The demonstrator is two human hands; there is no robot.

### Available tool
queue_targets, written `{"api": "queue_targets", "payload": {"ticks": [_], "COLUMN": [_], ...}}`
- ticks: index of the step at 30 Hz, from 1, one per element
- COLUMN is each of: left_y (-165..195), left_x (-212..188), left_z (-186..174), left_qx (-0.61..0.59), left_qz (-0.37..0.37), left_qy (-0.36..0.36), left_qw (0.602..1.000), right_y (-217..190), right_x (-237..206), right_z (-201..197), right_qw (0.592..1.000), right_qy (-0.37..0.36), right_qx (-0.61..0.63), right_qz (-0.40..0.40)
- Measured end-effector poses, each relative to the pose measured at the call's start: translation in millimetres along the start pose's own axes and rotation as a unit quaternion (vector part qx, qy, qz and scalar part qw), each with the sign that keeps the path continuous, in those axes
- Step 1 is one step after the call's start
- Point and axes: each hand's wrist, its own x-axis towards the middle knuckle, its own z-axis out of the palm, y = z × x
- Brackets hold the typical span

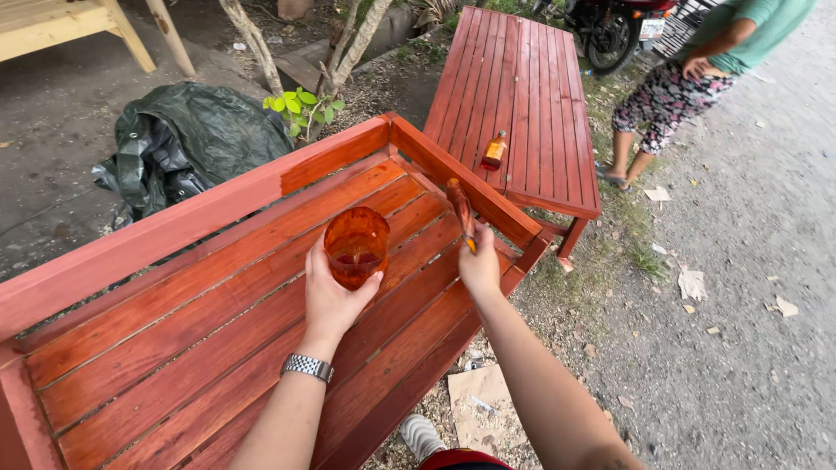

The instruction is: The person applies reddish-orange wood stain to a slatted wooden tray-like furniture piece using a brush, dipping the brush into a stain container held in the other hand. They coat the slats, frame edges, and sides of the piece, repositioning it to reach different surfaces.

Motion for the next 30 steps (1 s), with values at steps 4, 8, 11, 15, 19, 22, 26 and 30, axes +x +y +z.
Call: {"api": "queue_targets", "payload": {"ticks": [4,8,11,15,19,22,26,30], "left_y": [2.8,5.6,6.3,6.3,5.9,4.7,3.1,-0.4], "left_x": [-2.5,-5.5,-4.2,-2.8,-5.1,-8.0,-14.3,-9.0], "left_z": [4.7,8.5,11.3,11.8,5.2,-6.1,-26.9,-53.2], "left_qx": [-0.008,-0.025,-0.02,-0.022,-0.031,-0.03,-0.017,0.014], "left_qz": [0.008,0.002,-0.006,-0.005,0.001,0.004,-0.001,-0.016], "left_qy": [-0.012,-0.028,-0.048,-0.05,-0.031,-0.006,0.033,0.079], "left_qw": [1.0,0.999,0.999,0.998,0.999,1.0,0.999,0.997], "right_y": [4.2,-1.4,-14.7,-40.2,-68.9,-87.8,-102.6,-105.5], "right_x": [-40.1,-81.7,-109.0,-135.8,-144.4,-143.1,-126.1,-80.8], "right_z": [-46.8,-89.8,-107.8,-115.1,-100.1,-78.2,-55.3,-35.5], "right_qw": [0.996,0.992,0.979,0.982,0.991,0.996,0.992,0.97], "right_qy": [0.007,0.021,0.029,0.023,-0.054,-0.073,-0.105,-0.126], "right_qx": [-0.012,0.11,0.09,0.074,0.023,0.041,0.066,0.156], "right_qz": [0.084,0.064,0.178,0.172,0.124,0.001,-0.004,-0.134]}}
